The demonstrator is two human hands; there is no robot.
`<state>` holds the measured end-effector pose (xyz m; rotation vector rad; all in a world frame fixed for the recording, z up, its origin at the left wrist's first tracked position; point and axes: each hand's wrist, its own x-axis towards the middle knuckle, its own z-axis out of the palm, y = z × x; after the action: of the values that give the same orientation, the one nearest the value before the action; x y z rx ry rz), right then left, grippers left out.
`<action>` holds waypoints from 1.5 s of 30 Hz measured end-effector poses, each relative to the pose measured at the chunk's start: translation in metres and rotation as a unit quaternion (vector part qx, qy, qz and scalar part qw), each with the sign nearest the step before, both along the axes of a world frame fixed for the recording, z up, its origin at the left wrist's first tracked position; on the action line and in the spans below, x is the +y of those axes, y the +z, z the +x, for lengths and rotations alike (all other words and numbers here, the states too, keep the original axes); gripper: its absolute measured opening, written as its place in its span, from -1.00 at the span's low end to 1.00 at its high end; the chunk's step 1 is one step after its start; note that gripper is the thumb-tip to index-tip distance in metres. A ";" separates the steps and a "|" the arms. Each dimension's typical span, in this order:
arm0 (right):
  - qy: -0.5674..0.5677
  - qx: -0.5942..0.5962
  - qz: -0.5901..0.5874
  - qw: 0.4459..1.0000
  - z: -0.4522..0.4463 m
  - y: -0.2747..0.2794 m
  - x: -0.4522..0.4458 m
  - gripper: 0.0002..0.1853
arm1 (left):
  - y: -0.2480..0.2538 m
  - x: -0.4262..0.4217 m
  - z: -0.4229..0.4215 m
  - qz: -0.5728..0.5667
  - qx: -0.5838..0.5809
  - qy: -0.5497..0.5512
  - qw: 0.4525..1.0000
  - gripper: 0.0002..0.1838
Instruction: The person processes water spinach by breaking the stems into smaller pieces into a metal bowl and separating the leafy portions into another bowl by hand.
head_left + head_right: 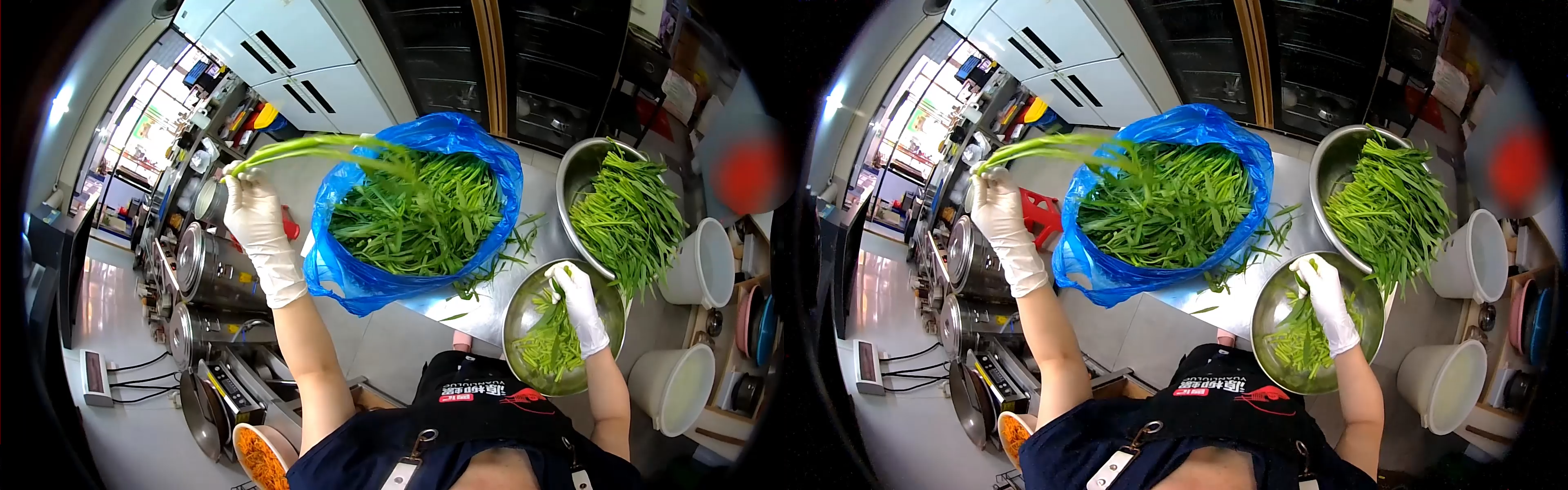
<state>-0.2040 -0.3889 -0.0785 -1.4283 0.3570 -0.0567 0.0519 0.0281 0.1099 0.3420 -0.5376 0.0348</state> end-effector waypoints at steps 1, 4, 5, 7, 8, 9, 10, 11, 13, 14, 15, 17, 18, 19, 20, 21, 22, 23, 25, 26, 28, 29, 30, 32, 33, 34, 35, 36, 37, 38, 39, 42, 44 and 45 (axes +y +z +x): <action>0.000 -0.004 0.004 1.000 0.001 -0.001 0.001 -0.79 | 0.005 0.000 -0.001 -0.021 -0.014 -0.019 1.000 -0.84; 0.002 -0.004 0.010 1.000 0.002 -0.007 0.005 -0.80 | 0.004 -0.001 -0.005 -0.010 -0.010 0.015 1.000 -0.84; 0.002 -0.001 0.012 1.000 0.001 -0.008 0.005 -0.80 | 0.000 -0.003 -0.005 0.005 0.000 0.040 0.999 -0.84; -0.003 -0.005 -0.028 1.000 0.001 -0.004 0.006 -0.81 | -0.024 -0.002 0.000 0.041 0.024 0.036 0.998 -0.83; -0.007 -0.006 -0.047 0.999 0.002 0.000 0.007 -0.81 | -0.034 -0.005 -0.003 0.050 0.037 0.031 0.998 -0.82; 0.008 0.009 -0.087 0.996 0.004 0.016 0.008 -0.82 | -0.045 -0.007 -0.005 0.050 0.053 0.017 0.997 -0.82; 0.008 -0.040 -0.131 0.991 0.008 0.017 0.008 -0.83 | -0.055 -0.008 -0.008 0.056 0.081 0.032 0.995 -0.82; 0.008 -0.040 -0.129 0.991 0.010 0.023 0.009 -0.83 | -0.065 -0.009 -0.011 0.055 0.100 0.036 0.993 -0.83; 0.012 -0.046 -0.138 0.989 0.015 0.038 0.014 -0.83 | -0.075 -0.020 -0.026 0.053 0.137 0.044 0.988 -0.84; 0.015 -0.052 -0.150 0.987 0.018 0.043 0.016 -0.83 | -0.081 -0.021 -0.030 0.068 0.134 0.031 0.988 -0.84; 0.019 -0.057 -0.161 0.985 0.021 0.046 0.017 -0.83 | -0.087 -0.022 -0.035 0.075 0.143 0.034 0.986 -0.84; 0.012 -0.083 -0.190 0.978 0.027 0.050 0.023 -0.81 | -0.096 -0.025 -0.041 0.073 0.156 0.025 0.985 -0.85; 0.009 -0.094 -0.195 0.976 0.030 0.054 0.026 -0.81 | -0.099 -0.027 -0.044 0.075 0.157 0.025 0.984 -0.85; 0.012 -0.092 -0.201 0.975 0.033 0.058 0.029 -0.81 | -0.101 -0.028 -0.047 0.077 0.157 0.025 0.984 -0.85; 0.015 -0.090 -0.207 0.974 0.036 0.063 0.031 -0.81 | -0.104 -0.029 -0.050 0.078 0.156 0.026 0.984 -0.85; 0.019 -0.089 -0.213 0.973 0.039 0.069 0.034 -0.81 | -0.104 -0.031 -0.053 0.074 0.158 0.015 0.985 -0.85; 0.023 -0.096 -0.221 0.970 0.042 0.075 0.037 -0.81 | -0.105 -0.031 -0.055 0.076 0.155 0.010 0.985 -0.84; 0.028 -0.103 -0.229 0.968 0.044 0.081 0.041 -0.81 | -0.106 -0.033 -0.058 0.082 0.154 0.012 0.985 -0.84; 0.021 -0.154 -0.243 0.957 0.052 0.082 0.051 -0.82 | -0.106 -0.037 -0.063 0.102 0.142 0.016 0.984 -0.83; 0.023 -0.181 -0.262 0.948 0.056 0.086 0.057 -0.83 | -0.107 -0.038 -0.064 0.098 0.135 0.003 0.986 -0.83; 0.024 -0.235 -0.299 0.924 0.062 0.094 0.068 -0.83 | -0.108 -0.043 -0.066 0.092 0.121 -0.023 0.988 -0.83; 0.023 -0.244 -0.309 0.919 0.065 0.094 0.075 -0.83 | -0.108 -0.046 -0.069 0.091 0.123 -0.023 0.988 -0.83; 0.027 -0.267 -0.328 0.906 0.069 0.095 0.079 -0.85 | -0.106 -0.049 -0.071 0.103 0.116 -0.021 0.988 -0.83; 0.047 -0.259 -0.334 0.905 0.076 0.102 0.086 -0.86 | -0.105 -0.053 -0.075 0.127 0.103 -0.018 0.986 -0.83; 0.066 -0.261 -0.333 0.904 0.079 0.104 0.088 -0.85 | -0.103 -0.056 -0.076 0.146 0.096 -0.006 0.985 -0.84; 0.084 -0.263 -0.333 0.901 0.081 0.104 0.089 -0.85 | -0.101 -0.059 -0.079 0.153 0.094 -0.010 0.984 -0.84; 0.103 -0.266 -0.333 0.899 0.084 0.105 0.091 -0.85 | -0.098 -0.061 -0.082 0.161 0.091 -0.013 0.983 -0.85; 0.118 -0.263 -0.333 0.898 0.086 0.103 0.093 -0.83 | -0.094 -0.064 -0.086 0.168 0.090 -0.016 0.981 -0.85; 0.133 -0.259 -0.333 0.897 0.089 0.100 0.095 -0.81 | -0.091 -0.066 -0.088 0.182 0.087 -0.010 0.979 -0.86; 0.148 -0.255 -0.333 0.896 0.090 0.099 0.096 -0.79 | -0.090 -0.067 -0.089 0.185 0.075 -0.018 0.980 -0.86; 0.176 -0.225 -0.331 0.900 0.093 0.099 0.096 -0.74 | -0.089 -0.067 -0.088 0.188 0.062 -0.025 0.980 -0.85; 0.283 -0.150 -0.220 0.922 0.102 0.091 0.091 -0.72 | -0.089 -0.070 -0.086 0.213 0.053 -0.019 0.976 -0.85; 0.316 -0.155 -0.214 0.911 0.105 0.092 0.086 -0.71 | -0.089 -0.072 -0.084 0.238 0.054 -0.010 0.970 -0.83; 0.330 -0.151 -0.216 0.906 0.106 0.093 0.084 -0.72 | -0.089 -0.073 -0.083 0.253 0.054 -0.007 0.966 -0.82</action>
<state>-0.0977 -0.3054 0.0142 -1.8831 -0.4363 0.2060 -0.0309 -0.0453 0.0208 0.8345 -0.4363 -0.1374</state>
